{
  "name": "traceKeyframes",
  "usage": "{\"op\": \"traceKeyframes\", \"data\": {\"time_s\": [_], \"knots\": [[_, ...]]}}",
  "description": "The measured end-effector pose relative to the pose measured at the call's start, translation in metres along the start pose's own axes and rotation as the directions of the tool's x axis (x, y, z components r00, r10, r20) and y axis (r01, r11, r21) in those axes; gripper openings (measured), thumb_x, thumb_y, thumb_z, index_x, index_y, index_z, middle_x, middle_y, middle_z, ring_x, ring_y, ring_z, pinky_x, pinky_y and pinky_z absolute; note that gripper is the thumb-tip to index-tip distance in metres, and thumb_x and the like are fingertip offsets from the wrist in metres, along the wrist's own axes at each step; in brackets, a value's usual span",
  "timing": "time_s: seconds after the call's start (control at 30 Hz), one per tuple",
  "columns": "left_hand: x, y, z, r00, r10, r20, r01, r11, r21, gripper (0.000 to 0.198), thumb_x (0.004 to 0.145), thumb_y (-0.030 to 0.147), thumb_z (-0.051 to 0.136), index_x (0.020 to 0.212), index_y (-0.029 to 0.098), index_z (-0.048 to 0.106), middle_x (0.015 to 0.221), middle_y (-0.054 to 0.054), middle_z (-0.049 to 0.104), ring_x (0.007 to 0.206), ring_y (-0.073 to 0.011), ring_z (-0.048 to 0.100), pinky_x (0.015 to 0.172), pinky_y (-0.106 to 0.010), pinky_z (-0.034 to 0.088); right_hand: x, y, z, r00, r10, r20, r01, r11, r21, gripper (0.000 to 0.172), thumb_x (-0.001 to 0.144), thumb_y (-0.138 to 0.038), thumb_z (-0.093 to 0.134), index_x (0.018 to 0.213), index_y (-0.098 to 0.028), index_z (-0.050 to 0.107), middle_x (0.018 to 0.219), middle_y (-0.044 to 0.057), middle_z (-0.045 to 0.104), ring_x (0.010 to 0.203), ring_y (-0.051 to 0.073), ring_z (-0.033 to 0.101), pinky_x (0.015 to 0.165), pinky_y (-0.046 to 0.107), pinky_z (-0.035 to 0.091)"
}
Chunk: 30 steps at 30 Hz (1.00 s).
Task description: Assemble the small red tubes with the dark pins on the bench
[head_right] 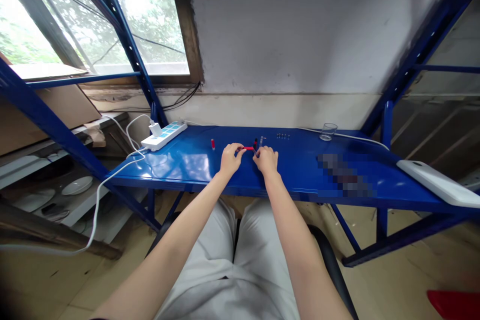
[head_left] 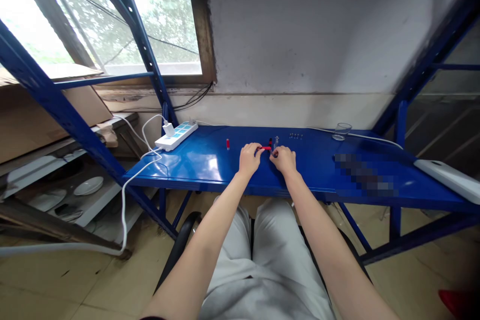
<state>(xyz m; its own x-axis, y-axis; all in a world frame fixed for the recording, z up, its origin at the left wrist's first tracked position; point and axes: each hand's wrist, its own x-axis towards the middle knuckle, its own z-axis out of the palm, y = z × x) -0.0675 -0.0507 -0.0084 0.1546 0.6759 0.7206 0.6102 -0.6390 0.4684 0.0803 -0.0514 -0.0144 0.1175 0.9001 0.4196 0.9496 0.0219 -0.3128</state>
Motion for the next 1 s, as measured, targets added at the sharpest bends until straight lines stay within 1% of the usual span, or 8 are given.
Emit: {"op": "traceKeyframes", "data": {"time_s": [0.1, 0.3, 0.4, 0.6, 0.73, 0.87, 0.93, 1.0], "knots": [[0.000, -0.002, 0.001, 0.999, -0.010, -0.031, 0.010, 1.000, -0.014, 0.014, 0.086, 0.027, 0.047, 0.087, 0.018, 0.057, 0.086, -0.004, 0.063, 0.081, -0.0159, 0.055, 0.075, -0.030, 0.041, 0.000, -0.002, 0.000, 0.997, -0.072, -0.005, 0.072, 0.997, -0.011, 0.008, 0.074, -0.024, 0.050, 0.071, -0.018, 0.055, 0.084, 0.005, 0.059, 0.085, 0.020, 0.051, 0.073, 0.033, 0.031], [-0.001, -0.003, -0.001, 0.995, -0.072, -0.070, 0.070, 0.997, -0.029, 0.011, 0.085, 0.024, 0.047, 0.086, 0.018, 0.056, 0.086, -0.004, 0.063, 0.080, -0.0162, 0.054, 0.075, -0.031, 0.042, 0.000, -0.002, -0.001, 0.999, -0.023, -0.036, 0.024, 0.999, 0.027, 0.009, 0.074, -0.024, 0.049, 0.068, -0.019, 0.052, 0.082, 0.004, 0.058, 0.080, 0.018, 0.051, 0.069, 0.031, 0.030], [0.000, -0.004, -0.001, 0.993, -0.099, -0.067, 0.097, 0.995, -0.031, 0.011, 0.085, 0.024, 0.048, 0.087, 0.019, 0.057, 0.087, -0.004, 0.063, 0.081, -0.0165, 0.055, 0.076, -0.031, 0.043, 0.000, -0.003, -0.002, 0.998, -0.061, -0.028, 0.062, 0.998, 0.027, 0.008, 0.073, -0.024, 0.049, 0.068, -0.019, 0.051, 0.081, 0.004, 0.057, 0.080, 0.018, 0.051, 0.069, 0.030, 0.030], [-0.001, -0.005, -0.001, 0.994, -0.090, -0.068, 0.089, 0.996, -0.020, 0.016, 0.086, 0.026, 0.045, 0.091, 0.018, 0.058, 0.089, -0.005, 0.063, 0.082, -0.0165, 0.055, 0.077, -0.031, 0.044, -0.001, -0.007, -0.003, 0.994, -0.106, -0.006, 0.106, 0.994, -0.011, 0.007, 0.073, -0.022, 0.049, 0.067, -0.019, 0.050, 0.081, 0.005, 0.058, 0.079, 0.019, 0.051, 0.069, 0.031, 0.029], [-0.002, 0.000, -0.003, 0.999, -0.018, -0.035, 0.018, 1.000, 0.011, 0.026, 0.089, 0.028, 0.038, 0.104, 0.019, 0.058, 0.099, -0.007, 0.063, 0.091, -0.0173, 0.055, 0.083, -0.033, 0.043, -0.002, -0.007, -0.004, 0.993, -0.120, 0.001, 0.120, 0.993, -0.020, 0.008, 0.073, -0.021, 0.048, 0.066, -0.019, 0.049, 0.080, 0.005, 0.058, 0.079, 0.019, 0.051, 0.068, 0.030, 0.029], [-0.003, 0.007, -0.005, 0.993, 0.102, 0.061, -0.105, 0.994, 0.043, 0.037, 0.091, 0.028, 0.032, 0.123, 0.022, 0.049, 0.111, -0.008, 0.060, 0.100, -0.0181, 0.054, 0.089, -0.035, 0.041, -0.003, -0.007, -0.004, 0.993, -0.119, -0.019, 0.120, 0.993, 0.010, 0.009, 0.074, -0.024, 0.048, 0.066, -0.018, 0.048, 0.078, 0.004, 0.057, 0.076, 0.018, 0.051, 0.066, 0.029, 0.028], [-0.003, 0.008, -0.005, 0.985, 0.137, 0.104, -0.142, 0.989, 0.050, 0.041, 0.091, 0.028, 0.031, 0.130, 0.022, 0.042, 0.109, -0.008, 0.061, 0.097, -0.0178, 0.054, 0.089, -0.035, 0.041, -0.003, -0.006, -0.004, 0.993, -0.110, -0.045, 0.111, 0.993, 0.035, 0.010, 0.074, -0.026, 0.048, 0.066, -0.019, 0.048, 0.077, 0.004, 0.057, 0.075, 0.017, 0.051, 0.064, 0.028, 0.028], [-0.004, 0.008, -0.004, 0.978, 0.157, 0.138, -0.166, 0.984, 0.059, 0.042, 0.090, 0.027, 0.032, 0.131, 0.021, 0.041, 0.104, -0.007, 0.062, 0.094, -0.0176, 0.054, 0.088, -0.034, 0.042, -0.002, -0.006, -0.003, 0.993, -0.097, -0.068, 0.102, 0.992, 0.068, 0.012, 0.074, -0.027, 0.049, 0.066, -0.019, 0.048, 0.077, 0.003, 0.056, 0.073, 0.016, 0.051, 0.062, 0.027, 0.028]]}}
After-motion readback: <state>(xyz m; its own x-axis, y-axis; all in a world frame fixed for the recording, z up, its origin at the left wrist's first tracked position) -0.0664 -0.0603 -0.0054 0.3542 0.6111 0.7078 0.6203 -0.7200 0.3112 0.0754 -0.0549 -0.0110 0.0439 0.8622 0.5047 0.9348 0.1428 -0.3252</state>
